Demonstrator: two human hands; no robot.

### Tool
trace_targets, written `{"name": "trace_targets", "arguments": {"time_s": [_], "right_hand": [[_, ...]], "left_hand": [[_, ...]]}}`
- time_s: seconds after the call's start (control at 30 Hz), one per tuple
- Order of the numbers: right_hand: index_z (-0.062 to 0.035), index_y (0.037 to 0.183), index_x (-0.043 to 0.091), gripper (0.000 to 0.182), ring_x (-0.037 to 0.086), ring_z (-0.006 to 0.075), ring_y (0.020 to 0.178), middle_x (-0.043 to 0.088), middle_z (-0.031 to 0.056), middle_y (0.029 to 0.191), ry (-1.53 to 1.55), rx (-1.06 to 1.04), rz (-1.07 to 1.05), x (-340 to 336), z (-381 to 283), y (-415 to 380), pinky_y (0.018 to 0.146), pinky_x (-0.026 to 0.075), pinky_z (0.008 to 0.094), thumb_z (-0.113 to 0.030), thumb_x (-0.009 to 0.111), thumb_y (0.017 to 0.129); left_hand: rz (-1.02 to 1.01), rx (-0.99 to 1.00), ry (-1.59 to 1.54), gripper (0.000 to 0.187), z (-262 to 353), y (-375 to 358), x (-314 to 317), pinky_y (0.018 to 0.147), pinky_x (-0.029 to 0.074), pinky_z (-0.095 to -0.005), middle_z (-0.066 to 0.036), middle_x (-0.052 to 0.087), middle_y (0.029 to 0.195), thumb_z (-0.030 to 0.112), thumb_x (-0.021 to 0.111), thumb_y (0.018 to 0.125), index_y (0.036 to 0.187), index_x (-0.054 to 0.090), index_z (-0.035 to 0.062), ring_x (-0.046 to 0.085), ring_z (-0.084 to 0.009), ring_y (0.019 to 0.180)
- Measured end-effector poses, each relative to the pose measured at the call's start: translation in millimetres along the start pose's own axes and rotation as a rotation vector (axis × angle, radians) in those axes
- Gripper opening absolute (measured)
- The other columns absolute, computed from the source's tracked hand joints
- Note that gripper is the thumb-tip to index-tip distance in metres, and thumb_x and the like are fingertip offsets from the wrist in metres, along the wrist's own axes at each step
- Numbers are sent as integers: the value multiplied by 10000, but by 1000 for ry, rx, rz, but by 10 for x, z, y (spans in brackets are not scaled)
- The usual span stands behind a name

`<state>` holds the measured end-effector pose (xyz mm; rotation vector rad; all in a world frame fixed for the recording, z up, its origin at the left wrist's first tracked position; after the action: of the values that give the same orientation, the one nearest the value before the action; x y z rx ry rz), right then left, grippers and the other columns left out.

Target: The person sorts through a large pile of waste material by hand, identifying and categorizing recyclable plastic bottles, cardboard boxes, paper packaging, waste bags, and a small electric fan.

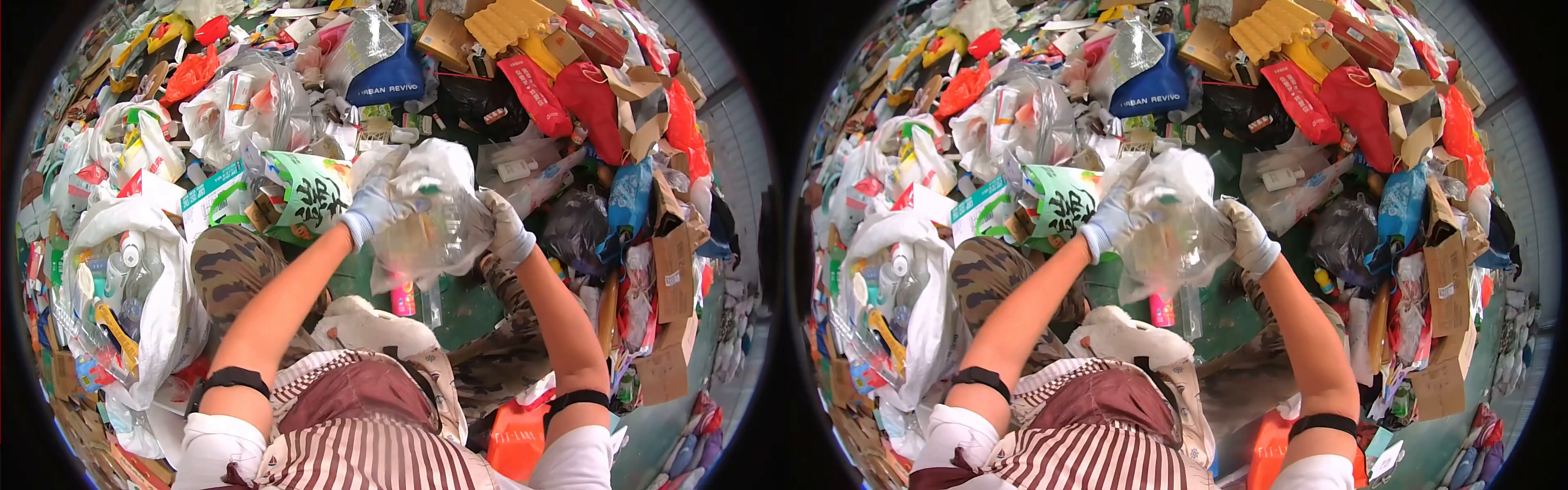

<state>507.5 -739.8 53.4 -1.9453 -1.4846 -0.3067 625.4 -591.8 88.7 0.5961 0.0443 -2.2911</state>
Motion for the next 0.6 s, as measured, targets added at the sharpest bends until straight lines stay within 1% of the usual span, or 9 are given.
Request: {"name": "trace_targets", "arguments": {"time_s": [0.07,0.17,0.2,0.23,0.3,0.33,0.47,0.5,0.6], "right_hand": [[-61,836,580,155,541,88,656,577,0,742,-75,59,5,24,-43,-88,594,464,235,-179,481,860],[-59,853,581,187,547,101,660,583,12,767,10,51,105,-105,-77,-21,612,475,248,-218,483,863],[-63,866,586,189,551,110,667,585,10,781,105,30,75,-144,-80,30,627,478,250,-236,510,853],[-63,866,586,189,551,110,667,585,10,781,103,32,68,60,-165,14,627,478,250,-236,510,853],[-72,877,587,196,557,113,678,590,8,800,107,40,177,500,-405,-112,643,483,249,-257,531,848],[-93,856,588,205,526,81,638,570,-23,757,41,-10,-43,569,-443,-4,605,452,223,-296,575,834],[-121,812,577,210,443,16,586,515,-80,689,-189,-158,14,101,-467,245,537,369,178,-323,632,808],[-128,800,574,207,418,0,574,496,-96,672,-193,-157,20,36,-455,281,520,344,168,-321,649,799],[-136,754,550,193,441,11,538,501,-83,655,-143,-253,120,-94,-393,430,476,342,177,-294,648,806]], "left_hand": [[-280,-39,-419,796,-61,163,211,817,434,-228,-46,560,1037,230,746,722,1361,291,96,513,-92,909],[-562,-223,-779,665,93,307,306,827,435,-244,-50,552,1075,227,665,806,1349,304,91,518,-103,938],[-592,-339,-1079,469,2,368,359,848,429,-249,-32,548,1114,202,576,873,1290,400,82,523,-102,956],[-583,-338,-1077,469,2,431,327,848,429,-249,-32,548,1114,202,576,873,1290,400,82,523,-102,956],[-406,436,-219,349,482,569,32,836,450,-277,-45,570,1086,274,503,906,1173,509,50,545,-133,953],[-505,-57,-645,361,270,544,102,886,417,-283,-40,556,1119,317,521,892,1140,542,56,512,-117,1003],[-566,-69,-716,383,122,817,258,898,403,-277,-25,558,1104,322,533,880,1145,532,45,501,-109,1012],[-628,-10,-951,329,293,743,229,859,423,-256,-12,574,1056,289,532,885,1111,550,51,517,-95,963],[-801,-72,-761,319,141,646,667,672,434,-222,44,580,872,305,571,868,1049,578,43,511,-56,776]]}}
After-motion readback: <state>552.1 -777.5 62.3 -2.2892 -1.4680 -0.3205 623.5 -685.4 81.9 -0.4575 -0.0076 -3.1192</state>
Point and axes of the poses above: each hand's wrist, its own y-axis towards the middle knuckle, its own x-axis out of the palm, z = x × y, the point moved 9 cm from there along y, towards the middle knuckle
